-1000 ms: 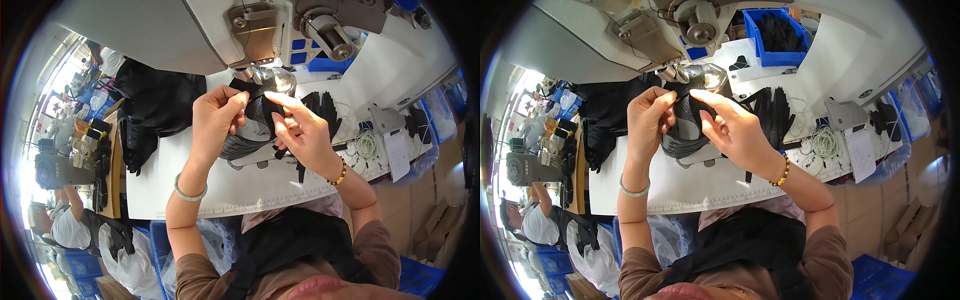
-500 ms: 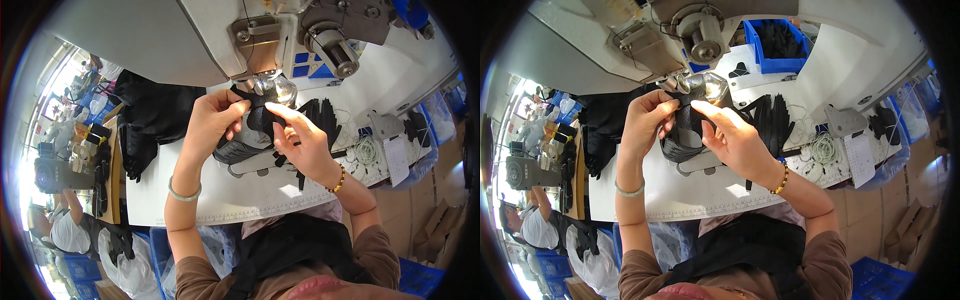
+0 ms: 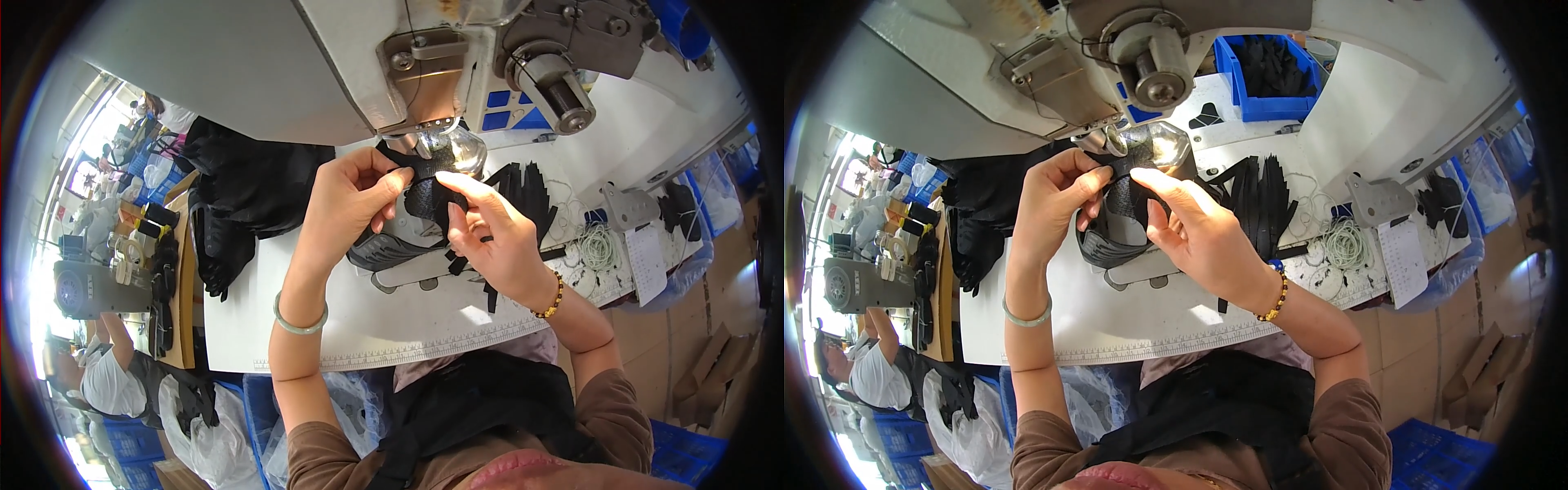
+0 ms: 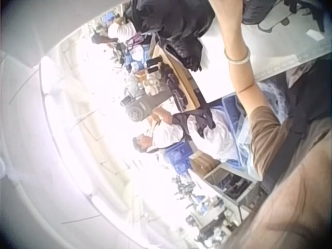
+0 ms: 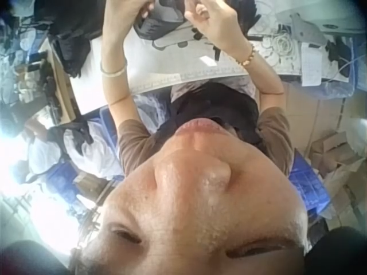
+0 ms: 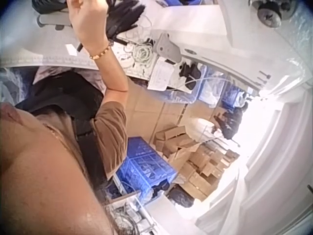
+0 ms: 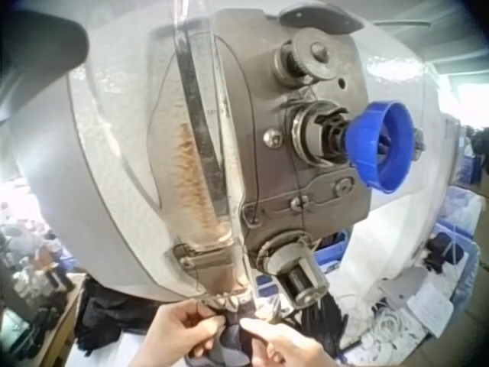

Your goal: Sewing and assembling black shoe components using an industrial sewing machine in a factory setting.

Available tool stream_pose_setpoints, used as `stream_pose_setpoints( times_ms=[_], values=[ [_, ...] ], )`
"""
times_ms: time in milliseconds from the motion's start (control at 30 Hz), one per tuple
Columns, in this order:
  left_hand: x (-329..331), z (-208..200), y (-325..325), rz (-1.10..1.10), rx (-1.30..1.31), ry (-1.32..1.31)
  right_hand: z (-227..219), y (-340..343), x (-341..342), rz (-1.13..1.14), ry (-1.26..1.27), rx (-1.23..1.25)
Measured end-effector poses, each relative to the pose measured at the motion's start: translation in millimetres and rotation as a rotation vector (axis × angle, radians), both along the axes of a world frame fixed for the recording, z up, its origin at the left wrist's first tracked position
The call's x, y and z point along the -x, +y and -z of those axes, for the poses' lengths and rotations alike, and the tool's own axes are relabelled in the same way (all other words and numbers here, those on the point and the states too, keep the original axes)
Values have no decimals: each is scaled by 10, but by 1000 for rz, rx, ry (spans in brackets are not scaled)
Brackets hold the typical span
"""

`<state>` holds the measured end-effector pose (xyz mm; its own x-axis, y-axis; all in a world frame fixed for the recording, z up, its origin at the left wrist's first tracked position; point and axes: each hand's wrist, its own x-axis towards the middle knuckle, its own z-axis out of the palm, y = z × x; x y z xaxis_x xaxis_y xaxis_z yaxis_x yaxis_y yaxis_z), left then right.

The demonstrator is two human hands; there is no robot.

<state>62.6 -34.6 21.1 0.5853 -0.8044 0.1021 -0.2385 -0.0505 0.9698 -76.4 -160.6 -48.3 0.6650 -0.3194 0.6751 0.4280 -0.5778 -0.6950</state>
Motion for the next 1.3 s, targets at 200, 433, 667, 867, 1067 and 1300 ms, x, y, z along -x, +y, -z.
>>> stream_pose_setpoints(
  times_ms=[200,433,667,867,1067,1300],
  values=[
    [-6,-2,-20,10,16,20,2,4,8,-14,17,-21],
    [-21,22,-60,60,96,207,7,-2,5,-19,14,-23],
    [-4,26,-64,44,105,242,-26,-4,28,-17,11,-11],
    [-6,41,-62,46,120,298,-35,9,32,-8,9,-7],
    [31,49,-76,18,127,247,-50,7,35,15,16,17],
    [74,31,-91,-26,145,241,-57,1,31,68,20,89]
  ],
)
